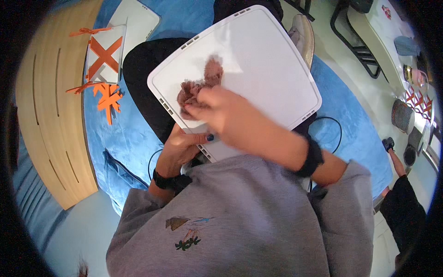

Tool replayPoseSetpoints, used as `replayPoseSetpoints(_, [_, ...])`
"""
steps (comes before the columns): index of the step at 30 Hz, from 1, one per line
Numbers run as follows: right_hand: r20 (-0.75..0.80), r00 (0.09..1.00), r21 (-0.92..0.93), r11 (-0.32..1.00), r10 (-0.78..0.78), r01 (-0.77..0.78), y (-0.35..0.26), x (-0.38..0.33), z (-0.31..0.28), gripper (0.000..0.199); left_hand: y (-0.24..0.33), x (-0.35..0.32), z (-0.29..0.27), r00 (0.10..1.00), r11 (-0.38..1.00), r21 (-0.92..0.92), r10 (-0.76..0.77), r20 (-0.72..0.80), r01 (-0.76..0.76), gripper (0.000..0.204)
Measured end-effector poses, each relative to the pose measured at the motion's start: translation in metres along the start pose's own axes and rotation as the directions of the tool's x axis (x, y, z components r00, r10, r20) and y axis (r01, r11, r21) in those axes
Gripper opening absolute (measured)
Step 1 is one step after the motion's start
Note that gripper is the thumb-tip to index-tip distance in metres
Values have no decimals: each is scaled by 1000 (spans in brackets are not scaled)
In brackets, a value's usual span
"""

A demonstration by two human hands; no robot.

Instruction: The person removes orange plastic clips from white square panels, wipes the panels with a cloth, and then reattaches the clips to assemble the panels. The person handles multiple panels and clips, cleaning each panel before reassembly.

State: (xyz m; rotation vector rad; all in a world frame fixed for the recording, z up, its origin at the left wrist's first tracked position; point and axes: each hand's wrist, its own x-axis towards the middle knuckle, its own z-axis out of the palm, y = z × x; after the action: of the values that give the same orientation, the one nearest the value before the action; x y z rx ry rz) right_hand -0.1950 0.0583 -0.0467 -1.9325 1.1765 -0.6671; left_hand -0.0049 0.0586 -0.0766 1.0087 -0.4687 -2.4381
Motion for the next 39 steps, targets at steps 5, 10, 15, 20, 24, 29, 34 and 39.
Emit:
replayPoseSetpoints(5, [-363,892,-245,896,269,-370,65,1,-68,56,8,1,-7,998,999,22,31,-63,-30,65])
replayPoseSetpoints(10, [18,976,84,974,-215,213,49,-17,3,41,19,5,-14,985,990,109,103,-137,-89,60])
replayPoseSetpoints(15, [-23,982,-34,982,-187,186,61,6,-18,31,12,-2,-17,968,990,75,135,-212,-121,67])
replayPoseSetpoints(20, [-151,987,-442,897,-52,-20,112,33,-124,41,12,-15,-39,988,992,98,90,-122,-78,61])
replayPoseSetpoints(24, [-102,974,-335,929,-203,158,108,36,-103,43,5,-28,-55,985,992,92,102,-141,-90,55])
replayPoseSetpoints(29, [-98,991,-304,951,-87,53,83,-27,-68,44,-8,-39,-65,974,994,-41,91,-207,-102,54])
replayPoseSetpoints(34, [47,981,-182,967,189,-178,40,-120,-50,49,-9,-38,-74,983,996,14,85,-164,-84,53])
replayPoseSetpoints(39, [165,913,178,899,373,-399,21,-154,-67,47,26,-35,-71,978,978,107,188,-94,-178,57])
